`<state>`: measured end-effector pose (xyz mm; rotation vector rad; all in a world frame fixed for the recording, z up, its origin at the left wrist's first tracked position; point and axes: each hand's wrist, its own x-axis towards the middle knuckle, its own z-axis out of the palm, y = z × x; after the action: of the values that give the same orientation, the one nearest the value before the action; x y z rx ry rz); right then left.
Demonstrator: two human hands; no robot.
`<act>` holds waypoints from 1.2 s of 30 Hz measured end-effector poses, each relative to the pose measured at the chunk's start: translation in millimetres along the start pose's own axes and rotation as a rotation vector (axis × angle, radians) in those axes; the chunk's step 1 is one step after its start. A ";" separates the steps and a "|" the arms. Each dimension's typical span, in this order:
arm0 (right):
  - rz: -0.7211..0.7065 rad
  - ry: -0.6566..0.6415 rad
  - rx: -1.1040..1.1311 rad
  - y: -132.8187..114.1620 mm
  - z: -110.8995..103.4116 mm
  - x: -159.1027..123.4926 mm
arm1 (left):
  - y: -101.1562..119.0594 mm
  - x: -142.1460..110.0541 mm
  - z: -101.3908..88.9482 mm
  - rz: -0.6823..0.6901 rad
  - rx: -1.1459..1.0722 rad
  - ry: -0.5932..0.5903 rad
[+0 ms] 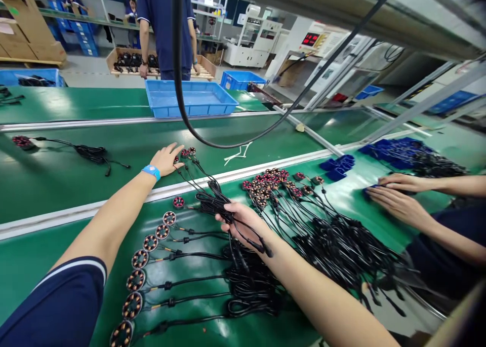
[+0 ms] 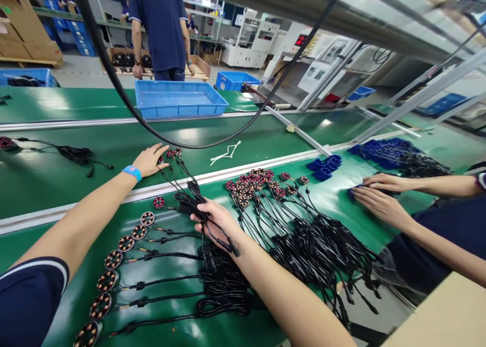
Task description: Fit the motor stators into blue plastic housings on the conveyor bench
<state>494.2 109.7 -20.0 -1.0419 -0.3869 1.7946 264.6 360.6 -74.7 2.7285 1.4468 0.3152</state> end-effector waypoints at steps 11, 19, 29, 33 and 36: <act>-0.022 0.103 0.037 -4.9 -41.7 -11.5 | 65.6 55.1 2.7 0.111 -0.005 -0.131; 0.021 0.124 0.014 -13.2 -39.2 -21.8 | 93.1 84.0 0.2 0.008 -0.056 -0.289; -0.070 0.128 -0.002 -18.5 -30.5 -46.9 | 98.7 66.2 -19.1 0.030 -0.063 -0.355; -0.098 0.083 -0.033 -11.9 -22.7 -53.0 | 84.2 38.8 -31.4 -0.009 -0.024 -0.375; -0.067 -0.008 -0.067 -8.3 -9.5 -53.5 | 55.5 1.1 -49.9 -0.081 0.022 -0.369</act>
<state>514.4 65.4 5.5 -1.0565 -0.4837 1.7368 300.7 327.1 -18.7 2.5542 1.4522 -0.1987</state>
